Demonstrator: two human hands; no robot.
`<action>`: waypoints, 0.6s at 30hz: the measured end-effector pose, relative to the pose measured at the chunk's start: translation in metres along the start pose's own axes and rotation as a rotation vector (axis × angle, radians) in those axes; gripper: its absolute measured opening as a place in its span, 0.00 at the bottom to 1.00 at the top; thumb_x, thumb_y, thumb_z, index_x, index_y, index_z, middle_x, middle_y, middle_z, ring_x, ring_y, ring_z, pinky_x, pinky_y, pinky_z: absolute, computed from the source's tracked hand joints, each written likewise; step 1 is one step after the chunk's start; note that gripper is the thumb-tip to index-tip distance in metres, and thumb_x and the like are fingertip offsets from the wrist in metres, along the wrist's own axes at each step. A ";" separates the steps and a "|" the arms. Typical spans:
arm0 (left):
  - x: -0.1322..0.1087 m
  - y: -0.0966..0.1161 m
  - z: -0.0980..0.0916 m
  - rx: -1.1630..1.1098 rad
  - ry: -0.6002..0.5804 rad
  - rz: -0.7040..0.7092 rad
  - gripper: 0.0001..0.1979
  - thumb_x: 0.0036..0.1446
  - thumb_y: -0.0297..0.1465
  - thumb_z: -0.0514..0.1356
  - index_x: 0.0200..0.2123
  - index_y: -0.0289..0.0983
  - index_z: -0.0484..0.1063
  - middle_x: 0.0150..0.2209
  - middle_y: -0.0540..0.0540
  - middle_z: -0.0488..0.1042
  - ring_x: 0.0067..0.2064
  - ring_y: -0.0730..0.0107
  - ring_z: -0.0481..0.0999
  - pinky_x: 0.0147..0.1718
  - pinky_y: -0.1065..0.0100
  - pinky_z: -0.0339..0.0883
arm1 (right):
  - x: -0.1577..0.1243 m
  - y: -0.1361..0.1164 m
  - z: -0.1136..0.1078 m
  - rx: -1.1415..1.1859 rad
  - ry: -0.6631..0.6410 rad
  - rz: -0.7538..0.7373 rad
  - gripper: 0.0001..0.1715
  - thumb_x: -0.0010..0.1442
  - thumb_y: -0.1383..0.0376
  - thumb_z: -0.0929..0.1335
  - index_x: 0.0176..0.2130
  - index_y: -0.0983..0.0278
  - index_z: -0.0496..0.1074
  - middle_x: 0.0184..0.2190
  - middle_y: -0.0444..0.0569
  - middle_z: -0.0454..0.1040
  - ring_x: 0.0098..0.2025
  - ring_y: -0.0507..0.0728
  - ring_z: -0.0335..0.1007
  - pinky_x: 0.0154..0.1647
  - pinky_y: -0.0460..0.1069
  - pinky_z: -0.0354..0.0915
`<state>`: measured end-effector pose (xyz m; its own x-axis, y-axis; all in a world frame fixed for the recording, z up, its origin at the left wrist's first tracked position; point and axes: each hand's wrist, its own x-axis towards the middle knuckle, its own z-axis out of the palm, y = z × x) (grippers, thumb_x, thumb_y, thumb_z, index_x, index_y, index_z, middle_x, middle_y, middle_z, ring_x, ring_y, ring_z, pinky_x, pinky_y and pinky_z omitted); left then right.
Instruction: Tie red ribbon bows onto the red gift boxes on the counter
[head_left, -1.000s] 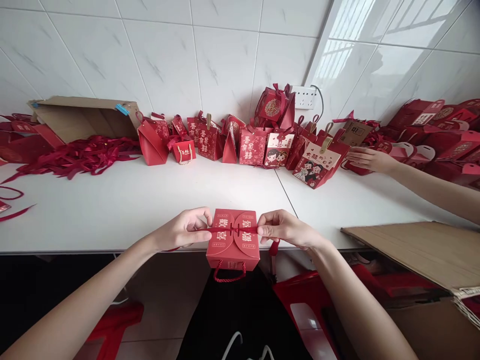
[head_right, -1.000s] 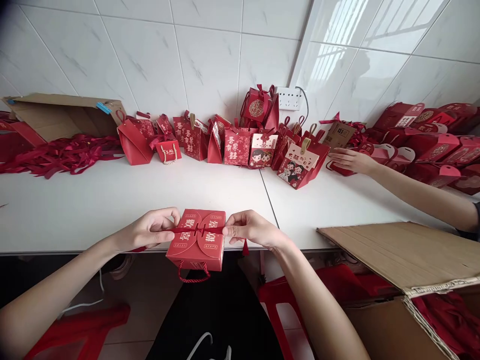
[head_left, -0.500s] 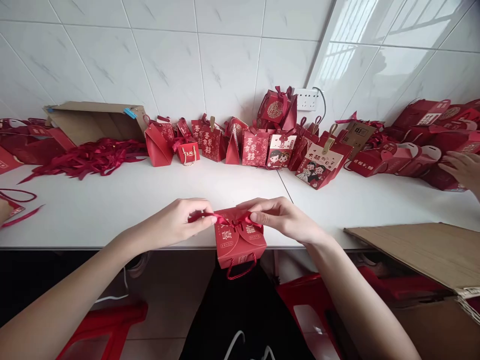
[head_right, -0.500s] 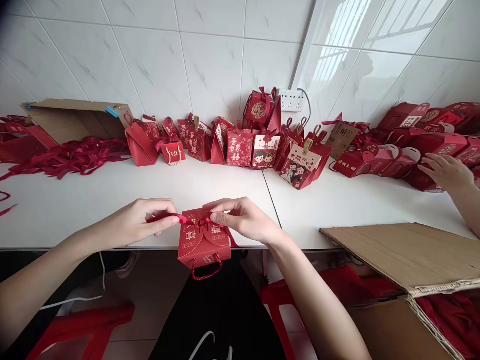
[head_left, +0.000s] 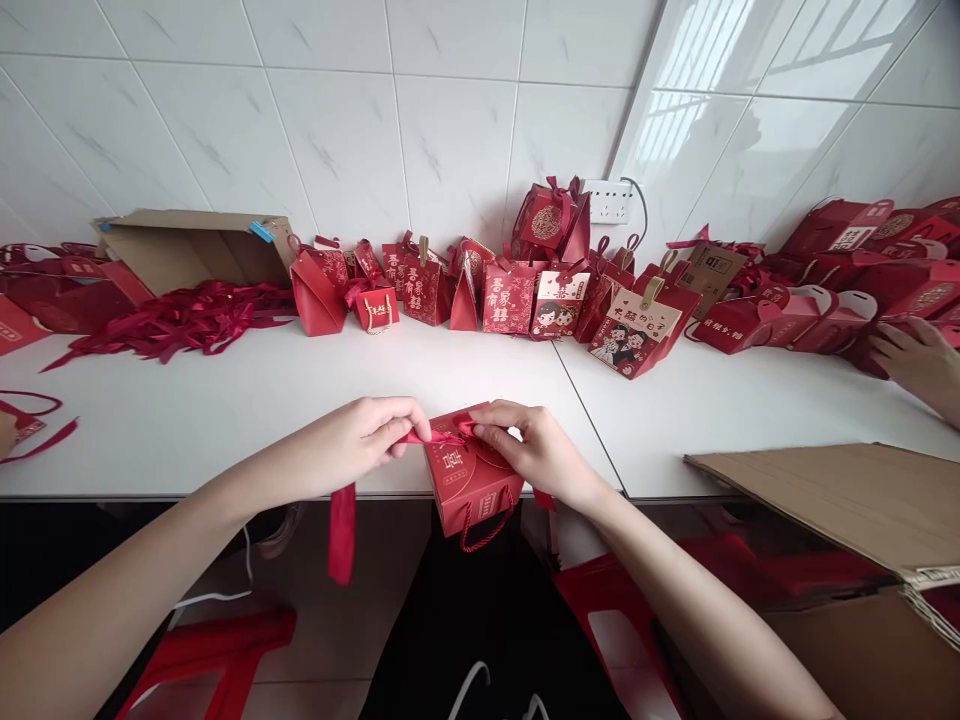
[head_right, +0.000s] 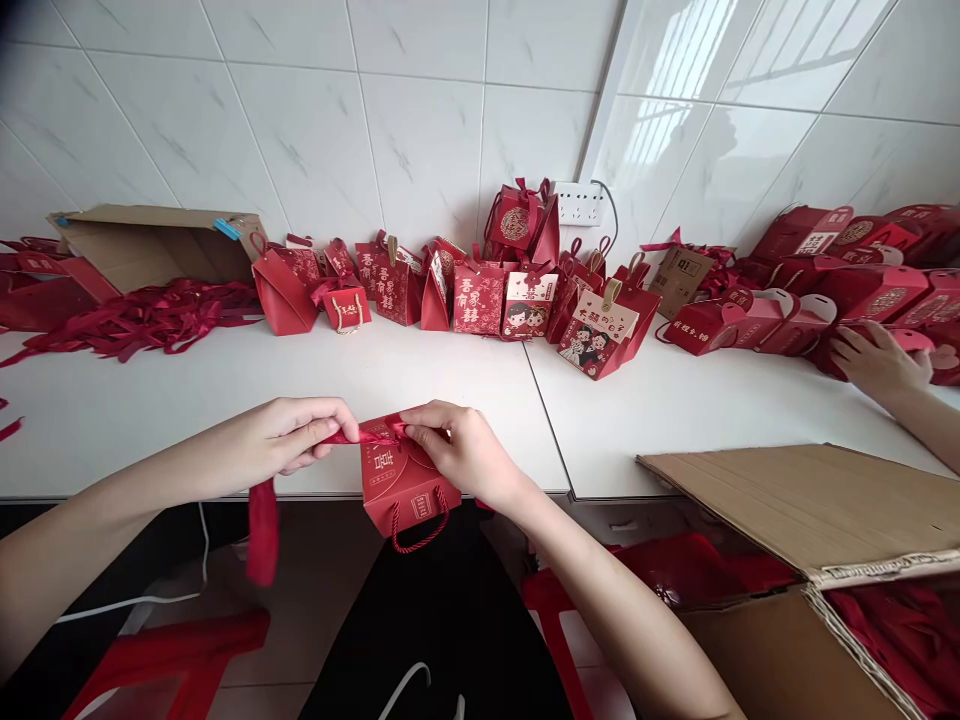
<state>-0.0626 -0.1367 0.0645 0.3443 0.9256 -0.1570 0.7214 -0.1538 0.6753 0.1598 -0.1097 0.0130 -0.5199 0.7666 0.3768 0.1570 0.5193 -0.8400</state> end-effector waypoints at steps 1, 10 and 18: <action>0.000 0.001 0.000 0.031 0.005 0.000 0.15 0.60 0.39 0.48 0.37 0.38 0.72 0.23 0.51 0.65 0.22 0.74 0.62 0.20 0.73 0.55 | 0.000 0.001 0.001 0.004 -0.002 -0.005 0.14 0.63 0.66 0.63 0.40 0.62 0.77 0.39 0.49 0.77 0.42 0.55 0.72 0.46 0.49 0.65; 0.000 0.006 0.000 0.354 0.106 0.074 0.13 0.58 0.40 0.52 0.30 0.39 0.71 0.27 0.51 0.69 0.24 0.73 0.64 0.25 0.72 0.58 | -0.002 0.004 0.009 0.109 0.136 0.118 0.08 0.56 0.65 0.67 0.38 0.62 0.65 0.32 0.45 0.79 0.35 0.54 0.74 0.38 0.49 0.65; 0.006 0.028 -0.001 0.366 0.036 0.335 0.15 0.61 0.36 0.49 0.35 0.41 0.75 0.37 0.48 0.72 0.35 0.68 0.71 0.37 0.70 0.61 | 0.002 0.002 0.012 0.103 0.165 0.145 0.06 0.56 0.64 0.67 0.34 0.64 0.74 0.34 0.48 0.79 0.36 0.54 0.75 0.39 0.49 0.67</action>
<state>-0.0406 -0.1350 0.0831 0.5766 0.8152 0.0546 0.7407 -0.5498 0.3861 0.1491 -0.1114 0.0077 -0.3523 0.8861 0.3012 0.1290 0.3647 -0.9221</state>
